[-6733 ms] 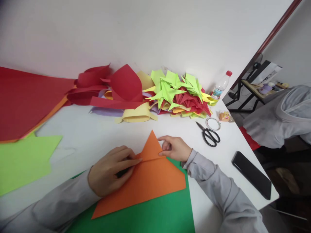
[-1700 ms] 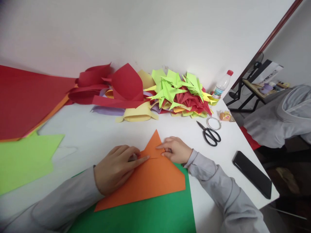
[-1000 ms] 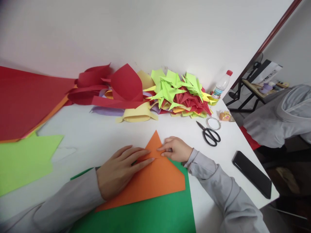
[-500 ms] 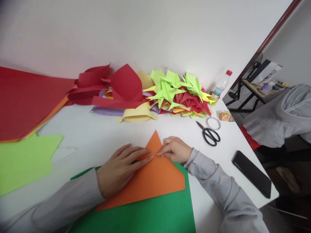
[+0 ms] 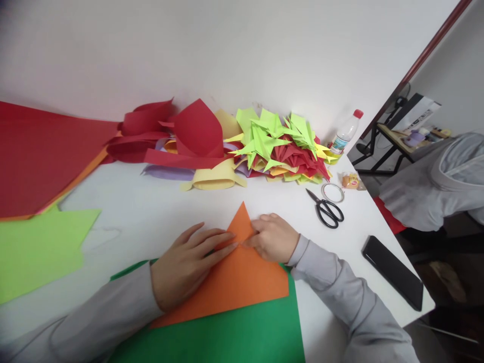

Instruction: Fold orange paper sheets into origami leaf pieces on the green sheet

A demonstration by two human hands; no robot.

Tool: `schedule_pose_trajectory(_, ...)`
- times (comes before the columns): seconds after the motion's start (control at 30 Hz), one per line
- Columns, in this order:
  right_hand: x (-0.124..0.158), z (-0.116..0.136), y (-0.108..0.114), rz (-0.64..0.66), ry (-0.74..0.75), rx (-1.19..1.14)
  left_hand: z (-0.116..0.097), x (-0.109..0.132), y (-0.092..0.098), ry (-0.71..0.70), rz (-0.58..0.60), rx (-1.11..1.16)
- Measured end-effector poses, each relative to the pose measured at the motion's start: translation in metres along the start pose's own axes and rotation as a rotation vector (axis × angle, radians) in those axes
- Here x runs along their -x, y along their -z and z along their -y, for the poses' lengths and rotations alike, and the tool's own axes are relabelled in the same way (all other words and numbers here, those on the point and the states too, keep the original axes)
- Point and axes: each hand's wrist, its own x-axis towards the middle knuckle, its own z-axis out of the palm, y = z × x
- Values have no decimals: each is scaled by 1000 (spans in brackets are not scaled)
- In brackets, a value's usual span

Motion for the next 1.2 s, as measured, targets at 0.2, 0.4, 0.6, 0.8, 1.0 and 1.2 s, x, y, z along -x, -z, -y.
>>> schedule_pose_trajectory(0.2,-3,22,9,17,-26,216,-1,1,-2,18,-12,11)
schedule_pose_trajectory(0.4,-2,25,5,86,6,216,0,4,-5,21,-12,2)
schedule_pose_trajectory(0.6,-2,25,4,87,-8,167,1,5,-7,18,-19,-13)
schedule_pose_trajectory(0.8,-2,19,2,80,-31,139,0,5,-6,8,-22,-34)
schedule_pose_trajectory(1.0,-5,32,6,121,-55,219,-1,2,-3,8,-38,0)
schedule_pose_trajectory(1.2,-9,45,14,189,-113,233,3,1,-1,-3,-67,62)
